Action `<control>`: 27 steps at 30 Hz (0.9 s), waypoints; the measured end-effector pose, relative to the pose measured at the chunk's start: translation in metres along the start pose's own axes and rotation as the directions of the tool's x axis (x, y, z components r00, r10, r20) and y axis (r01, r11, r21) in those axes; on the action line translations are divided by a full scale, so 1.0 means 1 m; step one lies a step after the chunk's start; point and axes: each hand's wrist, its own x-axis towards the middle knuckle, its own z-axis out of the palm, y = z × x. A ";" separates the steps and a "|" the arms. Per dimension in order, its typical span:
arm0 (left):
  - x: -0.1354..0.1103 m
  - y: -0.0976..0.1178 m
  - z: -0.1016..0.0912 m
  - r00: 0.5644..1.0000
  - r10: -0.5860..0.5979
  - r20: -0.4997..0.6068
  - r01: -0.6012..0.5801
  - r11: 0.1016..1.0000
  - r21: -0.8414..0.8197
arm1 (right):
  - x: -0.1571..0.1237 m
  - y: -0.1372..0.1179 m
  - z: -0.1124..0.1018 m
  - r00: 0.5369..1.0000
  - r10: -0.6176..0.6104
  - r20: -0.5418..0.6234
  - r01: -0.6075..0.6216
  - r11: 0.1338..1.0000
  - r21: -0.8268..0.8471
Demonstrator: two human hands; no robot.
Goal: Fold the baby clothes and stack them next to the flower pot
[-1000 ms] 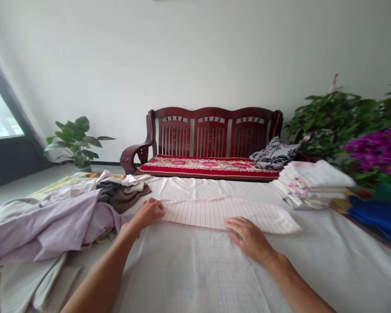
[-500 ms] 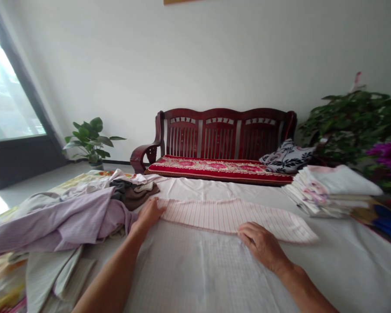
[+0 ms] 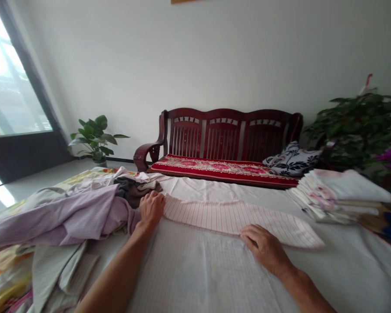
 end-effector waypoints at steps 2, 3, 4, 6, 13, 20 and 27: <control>0.000 0.009 -0.005 0.998 -0.018 -0.057 0.013 0.997 -0.080 | 0.000 0.000 0.000 1.000 0.013 -0.005 -0.013 1.000 0.019; 0.000 0.015 -0.006 0.997 -0.046 -0.056 0.037 0.987 -0.154 | 0.001 0.000 0.001 1.000 0.025 -0.009 -0.025 0.999 0.037; -0.001 0.023 -0.008 0.997 -0.076 -0.034 0.065 0.966 -0.252 | 0.001 0.000 0.001 0.999 0.044 -0.018 -0.043 0.997 0.065; -0.006 0.045 -0.008 0.993 -0.101 0.059 0.117 0.856 -0.503 | 0.003 -0.003 0.002 0.994 0.102 -0.050 -0.093 0.984 0.152; -0.064 0.142 -0.003 0.918 0.282 0.280 0.280 0.040 -0.959 | 0.020 -0.057 0.011 0.943 0.314 0.109 -0.301 0.665 0.684; -0.075 0.151 -0.014 0.866 0.439 0.241 0.229 0.080 -0.970 | 0.039 -0.053 0.007 0.776 0.624 0.098 -0.380 0.336 0.862; -0.052 0.127 0.006 0.892 0.423 0.161 -0.222 0.718 -0.659 | 0.023 0.067 -0.038 0.410 0.909 0.068 0.170 -0.149 0.974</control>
